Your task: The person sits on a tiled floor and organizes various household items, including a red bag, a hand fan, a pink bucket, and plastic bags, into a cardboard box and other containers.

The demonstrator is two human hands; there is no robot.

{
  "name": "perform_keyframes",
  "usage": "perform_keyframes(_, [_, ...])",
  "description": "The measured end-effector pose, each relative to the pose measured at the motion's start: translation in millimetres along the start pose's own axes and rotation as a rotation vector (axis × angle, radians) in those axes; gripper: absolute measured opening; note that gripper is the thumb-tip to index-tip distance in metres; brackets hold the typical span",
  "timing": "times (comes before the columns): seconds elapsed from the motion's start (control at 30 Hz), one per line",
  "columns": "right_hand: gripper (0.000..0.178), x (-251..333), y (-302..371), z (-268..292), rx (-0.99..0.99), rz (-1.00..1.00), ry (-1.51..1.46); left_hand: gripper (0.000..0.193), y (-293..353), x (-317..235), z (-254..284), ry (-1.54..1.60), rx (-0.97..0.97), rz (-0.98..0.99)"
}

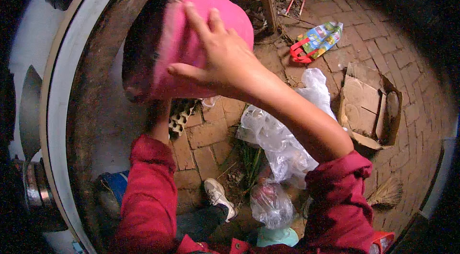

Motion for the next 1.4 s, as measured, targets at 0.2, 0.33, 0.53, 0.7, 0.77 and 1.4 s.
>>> perform_keyframes(0.2, [0.089,6.8,-37.0,-16.8,0.012,0.046,-0.144,0.061,-10.1,-36.5,10.9,0.08,0.049,0.019])
perform_keyframes(0.33, [0.09,-12.9,-75.1,-39.1,-0.07,0.21,-0.142,0.06,-2.3,-44.6,24.4,0.096,0.039,-0.02])
perform_keyframes(0.53, [0.075,-30.9,-139.6,-74.9,0.004,0.591,-0.001,0.063,6.1,-5.7,-19.4,-0.053,-0.079,-0.221])
perform_keyframes(0.7, [0.054,-17.1,-146.9,-171.3,-0.193,0.448,0.181,0.061,-8.2,20.1,4.8,-0.13,-0.142,-0.319])
perform_keyframes(0.77, [0.049,-4.3,-128.6,-177.5,-0.248,0.317,0.065,0.061,-3.5,-2.2,23.7,-0.153,-0.231,-0.372])
perform_keyframes(1.4, [0.052,-11.1,-64.3,-174.7,-0.182,-0.116,0.746,0.061,-18.0,-94.9,-47.3,-0.701,-0.205,-0.377])
Point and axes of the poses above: each hand's wrist, its own y-axis away from the middle knuckle, its own z-axis out of the back of the hand, x = y × z, the point moved 2 cm from there along -y, towards the middle knuckle, and after that the axes turned 15 degrees about y, right-handed, at the moved point
